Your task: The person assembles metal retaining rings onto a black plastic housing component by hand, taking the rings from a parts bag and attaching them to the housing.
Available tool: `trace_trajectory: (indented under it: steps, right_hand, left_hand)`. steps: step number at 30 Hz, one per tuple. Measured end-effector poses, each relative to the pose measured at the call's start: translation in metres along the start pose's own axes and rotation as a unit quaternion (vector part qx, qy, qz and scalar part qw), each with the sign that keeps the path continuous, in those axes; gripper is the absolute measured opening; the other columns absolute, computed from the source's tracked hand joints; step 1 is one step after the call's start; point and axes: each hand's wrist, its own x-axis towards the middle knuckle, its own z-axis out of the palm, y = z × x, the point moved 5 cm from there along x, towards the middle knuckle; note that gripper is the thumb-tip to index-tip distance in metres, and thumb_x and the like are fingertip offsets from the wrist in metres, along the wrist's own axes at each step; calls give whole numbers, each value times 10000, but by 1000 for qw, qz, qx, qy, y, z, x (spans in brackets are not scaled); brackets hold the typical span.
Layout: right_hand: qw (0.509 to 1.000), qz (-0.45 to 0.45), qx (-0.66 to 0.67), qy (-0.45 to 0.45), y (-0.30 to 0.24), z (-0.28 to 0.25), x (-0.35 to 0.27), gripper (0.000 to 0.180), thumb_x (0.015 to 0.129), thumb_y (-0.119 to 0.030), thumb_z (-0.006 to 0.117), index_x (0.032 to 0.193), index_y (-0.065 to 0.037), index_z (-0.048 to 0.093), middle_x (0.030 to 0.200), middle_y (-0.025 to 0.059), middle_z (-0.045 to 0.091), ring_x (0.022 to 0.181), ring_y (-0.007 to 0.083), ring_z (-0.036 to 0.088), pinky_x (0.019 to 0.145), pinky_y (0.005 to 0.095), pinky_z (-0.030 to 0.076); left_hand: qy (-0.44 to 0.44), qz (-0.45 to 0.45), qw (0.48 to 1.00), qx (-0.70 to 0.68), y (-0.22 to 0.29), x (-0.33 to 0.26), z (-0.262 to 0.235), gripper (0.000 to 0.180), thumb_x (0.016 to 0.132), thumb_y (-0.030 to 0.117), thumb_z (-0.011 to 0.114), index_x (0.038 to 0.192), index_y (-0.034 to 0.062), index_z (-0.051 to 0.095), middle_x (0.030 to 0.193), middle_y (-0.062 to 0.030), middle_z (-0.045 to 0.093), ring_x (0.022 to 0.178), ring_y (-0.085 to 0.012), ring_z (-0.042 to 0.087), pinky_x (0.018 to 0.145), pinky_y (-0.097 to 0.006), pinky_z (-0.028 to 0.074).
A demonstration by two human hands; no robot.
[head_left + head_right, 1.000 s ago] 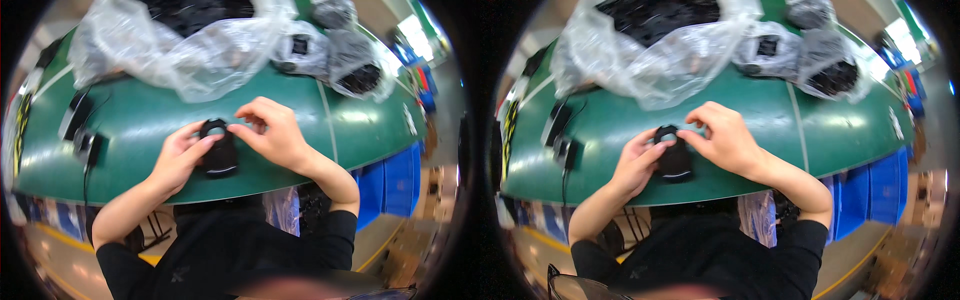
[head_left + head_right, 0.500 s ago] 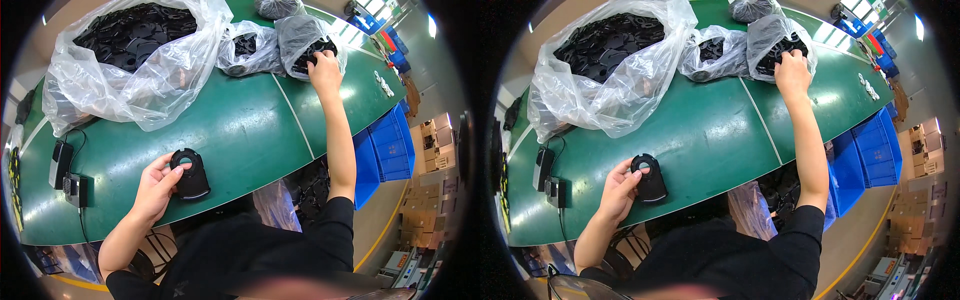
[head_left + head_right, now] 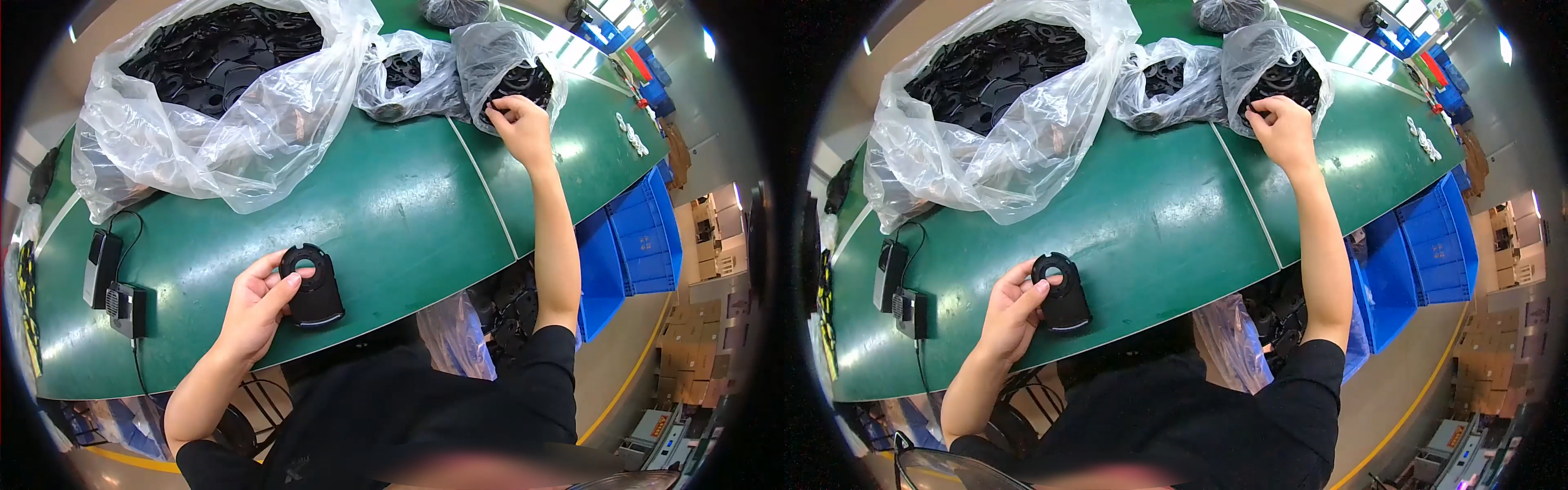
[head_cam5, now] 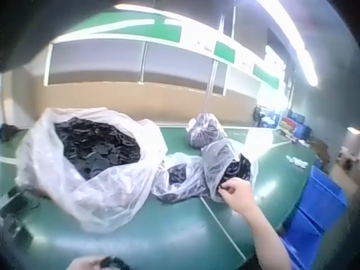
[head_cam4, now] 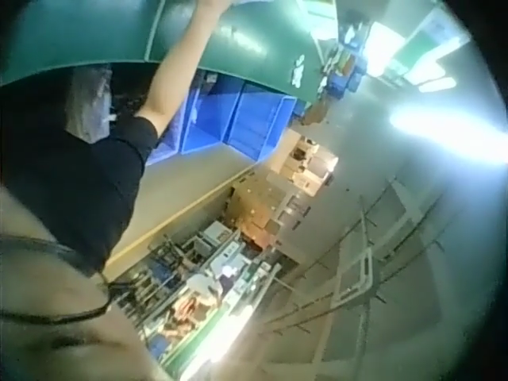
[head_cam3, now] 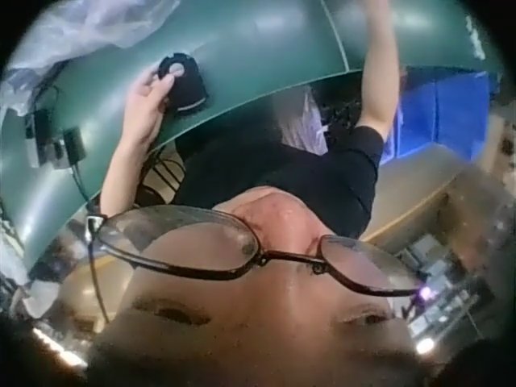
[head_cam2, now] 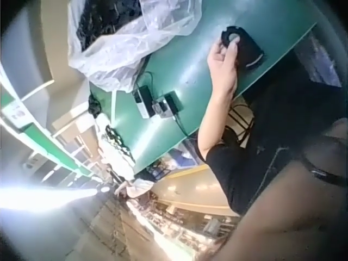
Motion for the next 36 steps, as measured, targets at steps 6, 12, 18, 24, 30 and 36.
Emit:
trace_trajectory:
  steps: [6, 12, 18, 24, 30, 36]
  right_hand:
    - [973, 36, 227, 26, 3, -2, -15, 126, 753, -40, 685, 860, 22, 660, 789, 31, 654, 632, 45, 565, 575, 194, 460]
    - [905, 141, 380, 126, 2, -20, -26, 173, 781, 7, 661, 948, 46, 640, 893, 89, 658, 672, 94, 588, 598, 206, 464]
    - [859, 131, 458, 188, -4, -37, -30, 182, 778, 4, 664, 954, 43, 636, 883, 103, 662, 639, 124, 590, 600, 238, 475]
    - [806, 93, 546, 210, -10, -52, -27, 160, 791, 25, 638, 951, 36, 634, 892, 120, 662, 657, 151, 613, 606, 249, 495]
    - [785, 47, 581, 211, -20, -68, -21, 152, 812, 18, 616, 963, 22, 635, 912, 136, 653, 691, 173, 625, 635, 267, 517]
    - [772, 19, 594, 223, -27, -82, -11, 134, 818, 11, 615, 950, 13, 638, 916, 131, 652, 738, 173, 628, 646, 258, 510]
  left_hand:
    - [-12, -10, 1000, 22, -3, 1, -5, 328, 880, 83, 545, 1189, 1, 472, 1002, -74, 638, 842, -93, 602, 708, -221, 479]
    - [-13, -11, 1000, 7, 0, 0, 0, 329, 885, 71, 533, 1195, -14, 463, 1015, -87, 632, 858, -107, 606, 748, -243, 493]
    - [-18, -13, 1000, 17, 1, -1, -1, 322, 888, 64, 527, 1193, -18, 465, 1018, -91, 630, 870, -113, 607, 762, -251, 495]
    - [-18, -8, 1000, 11, 1, -2, 1, 328, 883, 67, 535, 1192, -18, 466, 1017, -89, 630, 879, -111, 604, 772, -254, 493]
    - [-16, -7, 1000, 15, 3, -3, 2, 330, 879, 65, 535, 1193, -13, 467, 1007, -86, 636, 867, -104, 601, 748, -235, 484]
    - [-13, -9, 1000, 20, 3, -3, 1, 327, 881, 68, 536, 1191, -11, 467, 1008, -83, 637, 850, -99, 601, 726, -225, 477]
